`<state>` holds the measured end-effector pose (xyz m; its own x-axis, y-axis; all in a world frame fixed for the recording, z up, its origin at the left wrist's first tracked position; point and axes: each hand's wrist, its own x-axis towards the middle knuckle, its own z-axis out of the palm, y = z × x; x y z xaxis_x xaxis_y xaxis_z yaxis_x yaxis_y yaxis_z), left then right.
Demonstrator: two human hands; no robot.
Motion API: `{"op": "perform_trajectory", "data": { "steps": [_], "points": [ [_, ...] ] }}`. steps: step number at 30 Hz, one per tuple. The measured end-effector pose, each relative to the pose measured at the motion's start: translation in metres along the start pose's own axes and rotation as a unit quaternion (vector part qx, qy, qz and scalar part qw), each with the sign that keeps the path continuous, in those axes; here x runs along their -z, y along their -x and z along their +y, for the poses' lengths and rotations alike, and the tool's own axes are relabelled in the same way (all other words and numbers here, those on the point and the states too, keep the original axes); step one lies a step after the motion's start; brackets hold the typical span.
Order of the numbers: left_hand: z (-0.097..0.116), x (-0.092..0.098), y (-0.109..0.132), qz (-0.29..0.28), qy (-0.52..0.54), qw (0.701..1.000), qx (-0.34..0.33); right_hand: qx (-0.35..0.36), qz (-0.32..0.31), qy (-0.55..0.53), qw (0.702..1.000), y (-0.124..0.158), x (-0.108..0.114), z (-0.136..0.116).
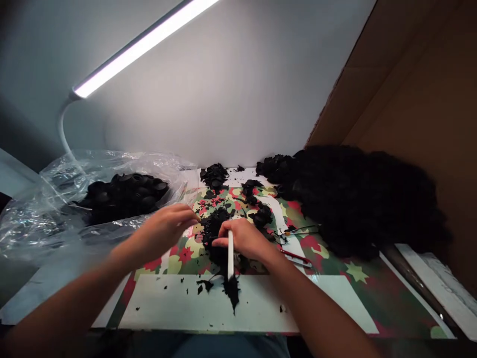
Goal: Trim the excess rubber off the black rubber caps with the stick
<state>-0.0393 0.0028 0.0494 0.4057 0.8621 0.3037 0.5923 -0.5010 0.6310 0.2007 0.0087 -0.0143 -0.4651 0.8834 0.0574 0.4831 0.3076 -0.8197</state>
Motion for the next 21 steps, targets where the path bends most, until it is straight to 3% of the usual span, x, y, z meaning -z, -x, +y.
{"op": "perform_trajectory", "data": {
  "steps": [1, 3, 6, 9, 11, 15, 18, 21],
  "points": [
    [0.001, -0.016, -0.001, -0.042, -0.007, 0.999, -0.019, 0.009, -0.003, 0.011, 1.000, 0.001, 0.000, 0.000],
    [0.000, -0.038, -0.005, -0.030, 0.009, 0.999, -0.023, 0.018, 0.025, 0.020, 0.999, 0.001, 0.002, -0.002],
    [-0.006, -0.050, -0.009, -0.039, 0.145, 0.988, 0.040, 0.055, 0.102, 0.013, 0.993, 0.001, 0.006, -0.005],
    [-0.011, -0.052, -0.006, -0.121, 0.341, 0.925, 0.121, 0.098, 0.149, -0.008, 0.984, 0.002, 0.007, -0.010],
    [-0.014, -0.053, -0.003, -0.134, 0.424, 0.882, 0.158, 0.106, 0.142, -0.021, 0.984, 0.003, 0.004, -0.013],
    [-0.017, -0.054, 0.001, -0.054, 0.466, 0.855, 0.221, 0.048, 0.185, -0.090, 0.978, 0.005, 0.000, -0.018],
    [-0.017, -0.056, 0.002, -0.019, 0.444, 0.866, 0.228, 0.003, 0.243, -0.168, 0.955, 0.007, 0.002, -0.020],
    [-0.017, -0.060, 0.003, 0.028, 0.429, 0.882, 0.196, -0.025, 0.232, -0.185, 0.955, 0.009, 0.003, -0.025]
  ]
}}
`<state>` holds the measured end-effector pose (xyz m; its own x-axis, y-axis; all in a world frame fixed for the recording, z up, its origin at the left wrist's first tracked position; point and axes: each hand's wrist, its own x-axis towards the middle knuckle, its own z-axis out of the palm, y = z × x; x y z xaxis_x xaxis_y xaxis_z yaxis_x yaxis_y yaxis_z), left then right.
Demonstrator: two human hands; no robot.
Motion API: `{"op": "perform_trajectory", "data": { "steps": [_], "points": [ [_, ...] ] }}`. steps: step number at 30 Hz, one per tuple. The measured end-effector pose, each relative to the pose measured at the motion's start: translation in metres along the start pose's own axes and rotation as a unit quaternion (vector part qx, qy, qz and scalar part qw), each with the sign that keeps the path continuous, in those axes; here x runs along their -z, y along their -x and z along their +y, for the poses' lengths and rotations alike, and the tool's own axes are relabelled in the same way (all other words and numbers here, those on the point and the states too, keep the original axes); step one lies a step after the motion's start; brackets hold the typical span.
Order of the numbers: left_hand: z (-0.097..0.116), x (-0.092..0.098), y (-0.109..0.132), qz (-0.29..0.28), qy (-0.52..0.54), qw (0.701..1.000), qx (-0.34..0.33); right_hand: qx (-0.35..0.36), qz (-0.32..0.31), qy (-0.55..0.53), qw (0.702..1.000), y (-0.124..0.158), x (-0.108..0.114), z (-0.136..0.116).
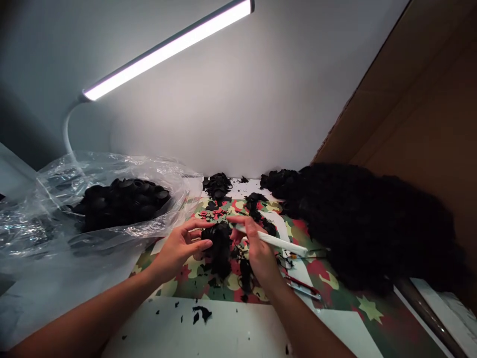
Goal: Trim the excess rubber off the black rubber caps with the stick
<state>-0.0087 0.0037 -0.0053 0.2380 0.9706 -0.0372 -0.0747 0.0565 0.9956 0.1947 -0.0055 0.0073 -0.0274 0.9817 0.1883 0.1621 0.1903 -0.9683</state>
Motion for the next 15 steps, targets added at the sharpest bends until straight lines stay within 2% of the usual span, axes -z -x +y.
{"op": "perform_trajectory", "data": {
  "steps": [3, 6, 9, 15],
  "points": [
    [-0.003, -0.003, 0.002, 0.031, 0.011, 0.998, -0.052, -0.025, -0.019, -0.027, 0.999, 0.005, -0.006, -0.002],
    [-0.003, -0.005, 0.003, 0.052, 0.036, 0.997, -0.050, -0.041, -0.015, -0.077, 0.996, 0.010, -0.014, 0.000],
    [-0.003, -0.005, 0.005, 0.070, 0.034, 0.995, -0.057, -0.020, -0.027, -0.054, 0.998, 0.013, -0.016, 0.001],
    [-0.008, -0.004, 0.006, 0.068, -0.018, 0.992, -0.103, -0.048, -0.067, -0.069, 0.994, 0.014, -0.015, 0.001]
  ]
}}
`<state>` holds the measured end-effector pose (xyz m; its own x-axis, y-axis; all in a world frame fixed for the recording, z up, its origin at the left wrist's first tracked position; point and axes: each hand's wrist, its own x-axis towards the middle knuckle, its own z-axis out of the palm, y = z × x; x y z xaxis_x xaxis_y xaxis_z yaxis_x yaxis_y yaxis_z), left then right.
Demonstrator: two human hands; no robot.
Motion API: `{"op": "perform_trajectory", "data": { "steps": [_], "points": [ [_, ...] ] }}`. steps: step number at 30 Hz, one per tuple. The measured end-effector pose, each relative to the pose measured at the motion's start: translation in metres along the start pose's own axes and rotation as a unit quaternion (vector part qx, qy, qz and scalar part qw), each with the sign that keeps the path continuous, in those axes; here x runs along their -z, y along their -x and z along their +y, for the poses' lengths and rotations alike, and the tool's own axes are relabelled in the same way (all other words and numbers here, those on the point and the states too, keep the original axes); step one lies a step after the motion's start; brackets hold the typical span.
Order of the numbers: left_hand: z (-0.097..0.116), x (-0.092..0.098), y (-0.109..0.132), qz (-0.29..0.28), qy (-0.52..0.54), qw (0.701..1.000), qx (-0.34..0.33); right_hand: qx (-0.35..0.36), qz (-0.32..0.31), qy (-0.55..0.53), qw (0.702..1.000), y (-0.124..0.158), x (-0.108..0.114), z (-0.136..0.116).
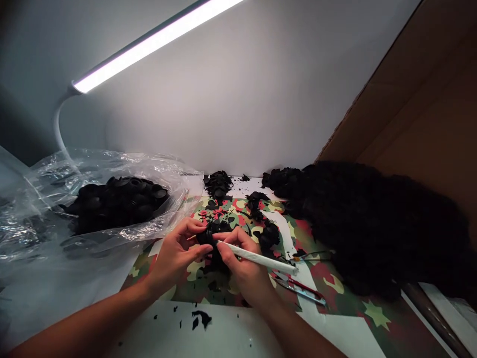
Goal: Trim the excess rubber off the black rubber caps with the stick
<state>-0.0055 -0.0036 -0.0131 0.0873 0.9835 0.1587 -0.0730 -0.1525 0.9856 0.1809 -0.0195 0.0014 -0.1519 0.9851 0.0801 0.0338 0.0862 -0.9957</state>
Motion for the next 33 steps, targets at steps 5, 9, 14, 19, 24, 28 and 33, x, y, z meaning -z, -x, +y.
{"op": "perform_trajectory", "data": {
  "steps": [5, 9, 14, 19, 24, 28, 33],
  "points": [
    [-0.005, -0.001, 0.001, -0.002, -0.009, 1.000, -0.023, -0.005, 0.004, 0.006, 1.000, 0.002, -0.001, -0.002],
    [-0.006, -0.002, 0.002, 0.003, -0.026, 0.999, -0.048, 0.006, 0.003, 0.016, 1.000, 0.002, -0.003, -0.004],
    [-0.005, -0.003, 0.002, 0.008, -0.038, 0.997, -0.073, 0.016, 0.008, 0.017, 1.000, 0.001, -0.003, -0.004],
    [-0.003, -0.002, 0.003, 0.010, -0.048, 0.996, -0.072, 0.011, 0.004, 0.013, 1.000, 0.001, 0.000, -0.006],
    [-0.003, -0.003, 0.003, 0.017, -0.071, 0.994, -0.083, 0.039, 0.003, 0.062, 0.997, 0.003, -0.004, -0.008],
    [-0.001, -0.006, 0.005, 0.026, -0.059, 0.993, -0.096, 0.133, 0.066, 0.216, 0.965, 0.002, -0.007, -0.001],
    [0.014, -0.004, 0.013, 0.013, 0.043, 0.988, -0.147, 0.134, 0.186, 0.376, 0.898, -0.025, 0.024, 0.014]
  ]
}}
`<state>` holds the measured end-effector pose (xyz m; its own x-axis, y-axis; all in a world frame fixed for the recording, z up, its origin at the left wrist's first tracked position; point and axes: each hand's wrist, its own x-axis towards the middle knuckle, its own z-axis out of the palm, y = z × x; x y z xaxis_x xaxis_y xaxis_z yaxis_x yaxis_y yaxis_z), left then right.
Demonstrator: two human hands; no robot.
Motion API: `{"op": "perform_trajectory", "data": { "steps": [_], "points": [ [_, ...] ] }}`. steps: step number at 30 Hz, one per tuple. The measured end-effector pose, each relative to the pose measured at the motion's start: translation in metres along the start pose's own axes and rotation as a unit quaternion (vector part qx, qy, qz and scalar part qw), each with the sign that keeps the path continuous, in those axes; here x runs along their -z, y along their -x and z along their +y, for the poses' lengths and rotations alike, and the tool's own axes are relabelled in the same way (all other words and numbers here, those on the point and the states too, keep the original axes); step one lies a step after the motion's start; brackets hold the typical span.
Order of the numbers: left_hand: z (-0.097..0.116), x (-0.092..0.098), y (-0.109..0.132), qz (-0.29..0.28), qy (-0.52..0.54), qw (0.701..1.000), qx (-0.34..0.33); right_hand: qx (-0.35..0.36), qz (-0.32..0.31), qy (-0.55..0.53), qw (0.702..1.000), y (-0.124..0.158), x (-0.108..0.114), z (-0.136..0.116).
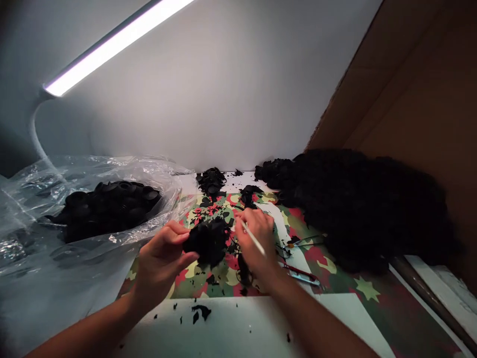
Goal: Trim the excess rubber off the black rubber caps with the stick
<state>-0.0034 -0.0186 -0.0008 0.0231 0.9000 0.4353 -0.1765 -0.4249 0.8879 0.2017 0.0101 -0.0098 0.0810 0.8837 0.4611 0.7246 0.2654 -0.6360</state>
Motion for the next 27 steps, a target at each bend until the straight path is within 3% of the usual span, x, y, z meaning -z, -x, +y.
{"op": "perform_trajectory", "data": {
  "steps": [4, 7, 10, 18, 21, 24, 27],
  "points": [
    [0.002, 0.006, -0.003, -0.018, 0.076, 0.995, 0.069, -0.070, -0.077, -0.036, 0.994, -0.017, 0.011, 0.016],
    [-0.006, 0.009, -0.006, -0.038, 0.089, 0.985, 0.142, -0.084, -0.133, -0.125, 0.980, -0.013, 0.015, 0.004],
    [-0.010, 0.008, -0.007, -0.060, 0.076, 0.979, 0.181, -0.058, -0.151, -0.185, 0.969, -0.004, 0.015, -0.010],
    [-0.014, 0.004, -0.009, -0.063, -0.025, 0.989, 0.133, -0.080, -0.151, -0.192, 0.966, 0.005, 0.018, -0.016],
    [-0.016, 0.003, -0.007, -0.043, -0.056, 0.988, 0.140, -0.022, -0.131, -0.208, 0.969, 0.008, 0.017, -0.019],
    [-0.016, 0.005, -0.005, -0.060, -0.111, 0.985, 0.116, 0.074, -0.135, -0.230, 0.961, 0.012, 0.015, -0.025],
    [-0.017, 0.007, -0.003, -0.081, -0.144, 0.982, 0.088, 0.087, -0.173, -0.244, 0.950, 0.014, 0.014, -0.030]
  ]
}}
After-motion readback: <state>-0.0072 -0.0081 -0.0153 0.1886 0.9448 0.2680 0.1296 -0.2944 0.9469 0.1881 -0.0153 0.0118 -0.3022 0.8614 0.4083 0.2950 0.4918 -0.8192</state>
